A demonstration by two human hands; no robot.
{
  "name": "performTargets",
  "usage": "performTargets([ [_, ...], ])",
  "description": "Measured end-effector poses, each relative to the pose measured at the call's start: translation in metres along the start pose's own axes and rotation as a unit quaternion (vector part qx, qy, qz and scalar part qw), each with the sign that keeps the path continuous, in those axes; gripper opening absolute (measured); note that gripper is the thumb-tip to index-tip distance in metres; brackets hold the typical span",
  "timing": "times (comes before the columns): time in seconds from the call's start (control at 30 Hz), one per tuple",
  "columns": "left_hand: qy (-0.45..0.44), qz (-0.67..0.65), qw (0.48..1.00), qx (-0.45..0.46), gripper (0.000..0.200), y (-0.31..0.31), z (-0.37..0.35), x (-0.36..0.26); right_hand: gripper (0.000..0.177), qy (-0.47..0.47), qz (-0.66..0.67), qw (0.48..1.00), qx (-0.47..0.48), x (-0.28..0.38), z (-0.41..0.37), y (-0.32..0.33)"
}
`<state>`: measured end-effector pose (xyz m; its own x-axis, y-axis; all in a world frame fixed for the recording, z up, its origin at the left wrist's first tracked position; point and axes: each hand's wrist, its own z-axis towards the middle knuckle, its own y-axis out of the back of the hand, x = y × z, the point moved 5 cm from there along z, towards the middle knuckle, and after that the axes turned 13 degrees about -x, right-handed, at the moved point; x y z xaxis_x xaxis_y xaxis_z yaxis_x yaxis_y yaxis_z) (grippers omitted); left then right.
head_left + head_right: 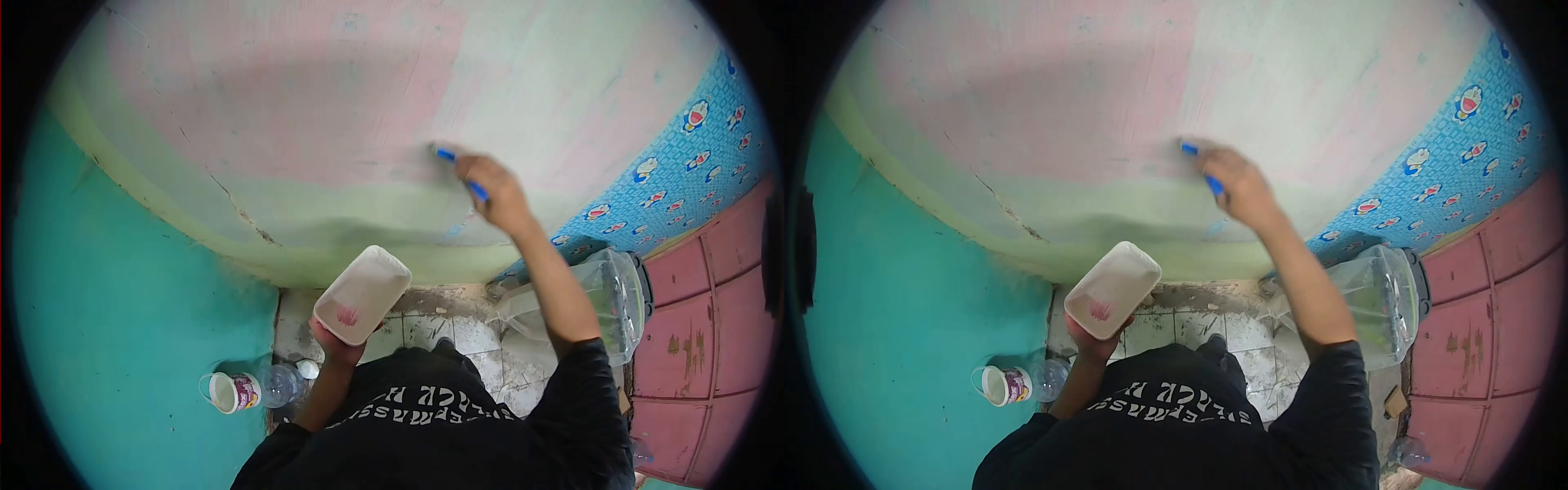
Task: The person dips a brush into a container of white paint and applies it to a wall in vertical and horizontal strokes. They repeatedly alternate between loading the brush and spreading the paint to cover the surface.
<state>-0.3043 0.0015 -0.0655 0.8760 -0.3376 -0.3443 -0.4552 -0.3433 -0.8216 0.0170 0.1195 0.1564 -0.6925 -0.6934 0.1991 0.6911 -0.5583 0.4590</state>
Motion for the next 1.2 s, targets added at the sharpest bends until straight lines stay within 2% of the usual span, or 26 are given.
performTargets([
  [0.13, 0.019, -0.017, 1.0, 0.018, 0.073, -0.004, 0.002, 0.001, 0.04, 0.058, -0.04, 0.99, -0.12, 0.02, 0.117, 0.079],
  [0.23, 0.022, -0.019, 0.999, 0.021, 0.073, -0.006, 0.003, 0.0, 0.038, 0.167, -0.113, 0.94, -0.275, 0.041, 0.17, 0.122],
  [0.3, 0.02, -0.016, 1.0, 0.007, 0.073, -0.006, 0.003, 0.0, 0.026, 0.228, -0.158, 0.899, -0.339, 0.061, 0.18, 0.123],
  [0.37, 0.018, -0.015, 1.0, -0.016, 0.072, -0.002, 0.004, -0.001, 0.04, 0.214, -0.168, 0.915, -0.296, 0.029, 0.156, 0.104],
  [0.4, 0.019, -0.017, 1.0, -0.008, 0.072, -0.003, 0.005, -0.002, 0.042, 0.178, -0.231, 0.926, -0.238, 0.024, 0.131, 0.083],
  [0.43, 0.02, -0.021, 1.0, 0.0, 0.072, -0.004, 0.005, -0.002, 0.043, 0.181, -0.255, 0.933, -0.178, 0.016, 0.103, 0.058],
  [0.53, 0.019, -0.023, 1.0, 0.01, 0.072, -0.004, 0.008, -0.003, 0.04, 0.198, -0.163, 0.965, -0.051, 0.007, -0.005, -0.02],
  [0.6, 0.022, -0.023, 0.999, 0.005, 0.072, 0.001, 0.009, -0.002, 0.037, 0.125, -0.098, 0.983, 0.09, 0.02, -0.058, -0.059],
  [0.7, 0.021, -0.02, 1.0, 0.002, 0.072, 0.005, 0.015, -0.003, 0.039, -0.006, -0.038, 0.981, 0.19, 0.018, -0.08, -0.078],
  [0.73, 0.018, -0.018, 1.0, 0.005, 0.072, 0.004, 0.016, -0.004, 0.042, -0.031, -0.016, 0.984, 0.176, 0.013, -0.07, -0.071],
  [0.83, 0.023, -0.022, 0.999, 0.008, 0.072, 0.003, 0.015, -0.005, 0.044, 0.058, 0.028, 0.996, 0.056, 0.008, 0.005, -0.036],
  [0.9, 0.027, -0.024, 0.999, 0.009, 0.073, 0.005, 0.016, -0.005, 0.04, 0.039, 0.026, 0.999, -0.022, 0.014, 0.073, 0.01],
  [0.93, 0.025, -0.023, 0.999, 0.01, 0.074, 0.011, 0.018, -0.004, 0.036, 0.012, 0.036, 0.999, -0.02, 0.021, 0.109, 0.036],
  [1.03, 0.017, -0.028, 0.999, 0.007, 0.075, 0.02, 0.02, -0.005, 0.022, 0.084, -0.048, 0.983, -0.156, 0.04, 0.187, 0.1],
  [1.13, 0.026, -0.04, 0.999, 0.01, 0.076, 0.019, 0.018, -0.005, 0.035, 0.147, -0.076, 0.939, -0.302, 0.047, 0.214, 0.123],
  [1.2, 0.032, -0.038, 0.999, 0.014, 0.076, 0.018, 0.02, -0.005, 0.039, 0.214, -0.143, 0.924, -0.284, 0.049, 0.194, 0.108],
])
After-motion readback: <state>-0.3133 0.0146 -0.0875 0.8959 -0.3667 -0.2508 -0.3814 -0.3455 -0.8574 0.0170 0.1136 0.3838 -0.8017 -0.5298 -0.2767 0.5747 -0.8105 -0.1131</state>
